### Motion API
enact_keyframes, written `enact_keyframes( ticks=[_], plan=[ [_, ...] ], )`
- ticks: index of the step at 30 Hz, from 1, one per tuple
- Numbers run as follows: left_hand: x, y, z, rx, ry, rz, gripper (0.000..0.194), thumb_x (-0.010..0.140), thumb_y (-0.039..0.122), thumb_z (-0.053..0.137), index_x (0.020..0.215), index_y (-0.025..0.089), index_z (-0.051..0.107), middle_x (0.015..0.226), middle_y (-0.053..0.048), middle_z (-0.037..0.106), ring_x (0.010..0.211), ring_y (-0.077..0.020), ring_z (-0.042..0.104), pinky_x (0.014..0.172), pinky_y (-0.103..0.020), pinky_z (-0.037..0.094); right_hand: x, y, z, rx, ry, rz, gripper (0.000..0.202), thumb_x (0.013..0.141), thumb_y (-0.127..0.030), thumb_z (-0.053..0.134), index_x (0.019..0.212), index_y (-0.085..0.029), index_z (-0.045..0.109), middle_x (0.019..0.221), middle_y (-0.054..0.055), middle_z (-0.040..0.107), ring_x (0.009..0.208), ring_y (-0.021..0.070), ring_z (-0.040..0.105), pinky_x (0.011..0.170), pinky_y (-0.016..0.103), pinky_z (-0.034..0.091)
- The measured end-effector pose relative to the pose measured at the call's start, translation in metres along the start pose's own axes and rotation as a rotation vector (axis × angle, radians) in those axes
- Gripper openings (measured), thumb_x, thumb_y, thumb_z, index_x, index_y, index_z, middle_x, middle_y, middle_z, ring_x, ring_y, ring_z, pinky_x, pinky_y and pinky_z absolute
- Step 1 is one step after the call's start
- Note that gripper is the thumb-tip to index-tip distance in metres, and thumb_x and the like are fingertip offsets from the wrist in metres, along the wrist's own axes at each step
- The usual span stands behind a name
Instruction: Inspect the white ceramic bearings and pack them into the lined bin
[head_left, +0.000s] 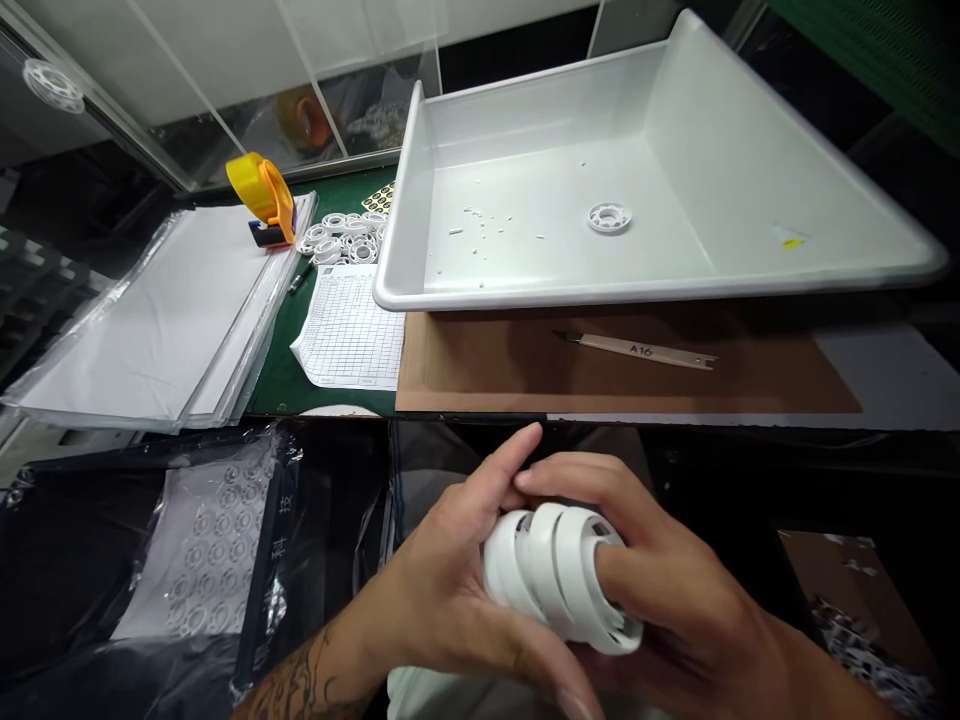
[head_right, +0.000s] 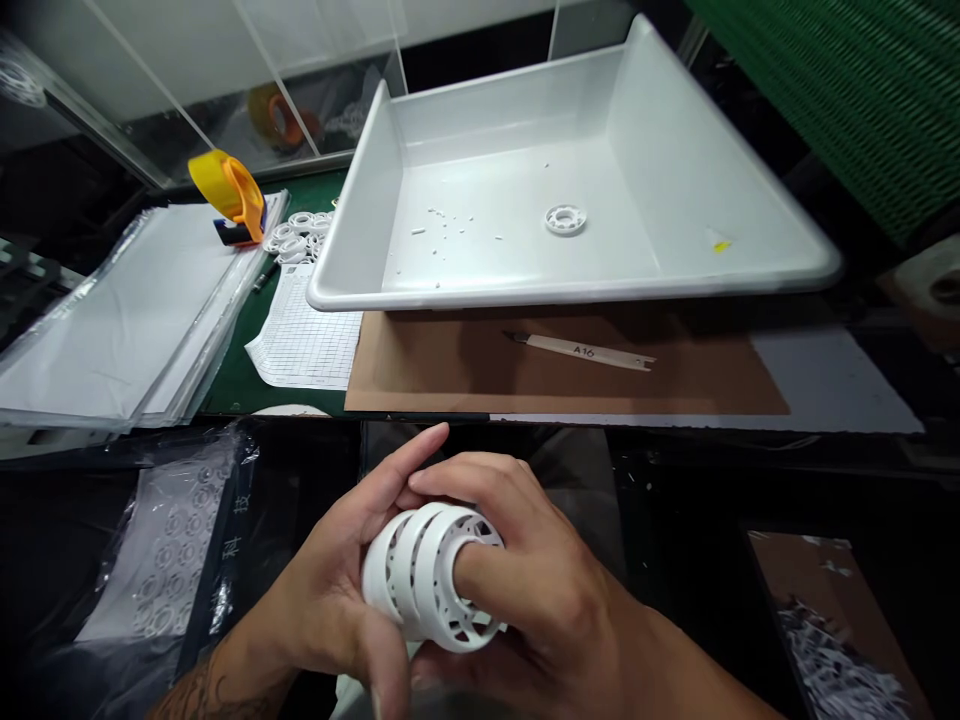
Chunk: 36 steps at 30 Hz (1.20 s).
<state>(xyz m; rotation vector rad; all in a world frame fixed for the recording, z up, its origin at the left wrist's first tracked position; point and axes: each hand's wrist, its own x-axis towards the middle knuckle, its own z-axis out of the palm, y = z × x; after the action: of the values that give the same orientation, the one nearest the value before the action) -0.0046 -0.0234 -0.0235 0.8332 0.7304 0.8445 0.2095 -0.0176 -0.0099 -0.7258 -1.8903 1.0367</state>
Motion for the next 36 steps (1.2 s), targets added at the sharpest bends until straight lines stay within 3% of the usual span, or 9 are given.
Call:
enact_keyframes(
  ticks=[2,7,11,14,20,27,30,33,36],
  plan=[
    [-0.001,0.002,0.001,-0.017,-0.007,-0.011,0.141,0.029,0.036,0.110,0.158,0.027,0.054,0.128,-0.010,0.076,0.117,-0.0314,0.072,0.107,-0.039,0.055,-0.002,0.000,0.000,0.089,0.043,0.052,0.034,0.100,-0.058,0.078,0.105,-0.024,0.082,0.133,0.011,0.065,0.115,0.0290,0.069,0.100,0.032,0.062],
    [0.002,-0.001,0.002,-0.100,-0.034,0.078,0.129,0.038,0.039,0.109,0.156,0.031,0.057,0.110,-0.007,0.079,0.098,-0.0234,0.074,0.087,-0.029,0.058,-0.007,-0.004,-0.001,0.309,0.310,0.280,0.035,0.091,-0.065,0.084,0.100,-0.031,0.084,0.129,0.008,0.067,0.099,0.0269,0.073,0.084,0.030,0.067],
    [0.001,-0.002,0.003,-0.072,-0.007,0.063,0.130,0.041,0.049,0.107,0.158,0.030,0.054,0.120,-0.009,0.077,0.109,-0.0292,0.074,0.104,-0.041,0.056,0.001,-0.006,0.001,0.198,0.186,0.192,0.041,0.095,-0.064,0.080,0.095,-0.023,0.084,0.125,0.012,0.067,0.107,0.0300,0.072,0.085,0.030,0.067],
    [-0.001,-0.001,0.004,-0.063,-0.012,0.075,0.124,0.046,0.051,0.105,0.157,0.033,0.054,0.125,-0.008,0.075,0.117,-0.0300,0.072,0.112,-0.042,0.051,0.004,-0.006,0.005,0.090,0.131,0.055,0.035,0.101,-0.058,0.078,0.100,-0.023,0.083,0.117,0.010,0.068,0.102,0.0255,0.072,0.089,0.028,0.065],
    [0.001,-0.004,0.001,-0.110,-0.087,0.121,0.120,0.052,0.053,0.103,0.160,0.034,0.052,0.124,-0.011,0.075,0.093,-0.0199,0.071,0.082,-0.028,0.058,-0.007,-0.005,0.007,0.340,0.347,0.274,0.039,0.090,-0.065,0.086,0.088,-0.027,0.079,0.125,0.005,0.067,0.104,0.0248,0.072,0.084,0.023,0.065],
    [0.000,-0.002,0.003,-0.129,-0.094,0.130,0.118,0.053,0.051,0.104,0.158,0.035,0.054,0.129,-0.011,0.074,0.087,-0.0157,0.068,0.077,-0.025,0.056,-0.008,-0.006,0.007,0.384,0.339,0.303,0.044,0.086,-0.067,0.088,0.083,-0.025,0.079,0.119,0.008,0.070,0.104,0.0297,0.071,0.087,0.032,0.066],
    [0.000,-0.003,0.004,-0.116,-0.065,0.116,0.123,0.047,0.054,0.104,0.158,0.034,0.055,0.130,-0.011,0.072,0.099,-0.0220,0.071,0.086,-0.029,0.058,-0.007,-0.009,0.007,0.364,0.315,0.270,0.036,0.089,-0.063,0.088,0.090,-0.028,0.081,0.122,0.007,0.071,0.111,0.0307,0.071,0.096,0.034,0.065],
    [-0.001,-0.006,0.003,-0.096,-0.042,0.114,0.126,0.046,0.056,0.104,0.159,0.035,0.052,0.133,-0.012,0.069,0.116,-0.0312,0.070,0.102,-0.039,0.057,-0.007,-0.008,0.007,0.294,0.251,0.205,0.032,0.098,-0.060,0.079,0.102,-0.028,0.081,0.128,0.007,0.067,0.106,0.0265,0.074,0.090,0.028,0.066],
    [-0.001,-0.007,0.001,-0.053,-0.057,0.103,0.132,0.046,0.054,0.104,0.163,0.035,0.046,0.140,-0.014,0.064,0.123,-0.0360,0.068,0.110,-0.048,0.054,-0.007,-0.003,0.008,0.096,0.165,0.051,0.032,0.107,-0.054,0.070,0.113,-0.024,0.078,0.131,0.010,0.064,0.113,0.0274,0.071,0.093,0.030,0.066]
  ],
)
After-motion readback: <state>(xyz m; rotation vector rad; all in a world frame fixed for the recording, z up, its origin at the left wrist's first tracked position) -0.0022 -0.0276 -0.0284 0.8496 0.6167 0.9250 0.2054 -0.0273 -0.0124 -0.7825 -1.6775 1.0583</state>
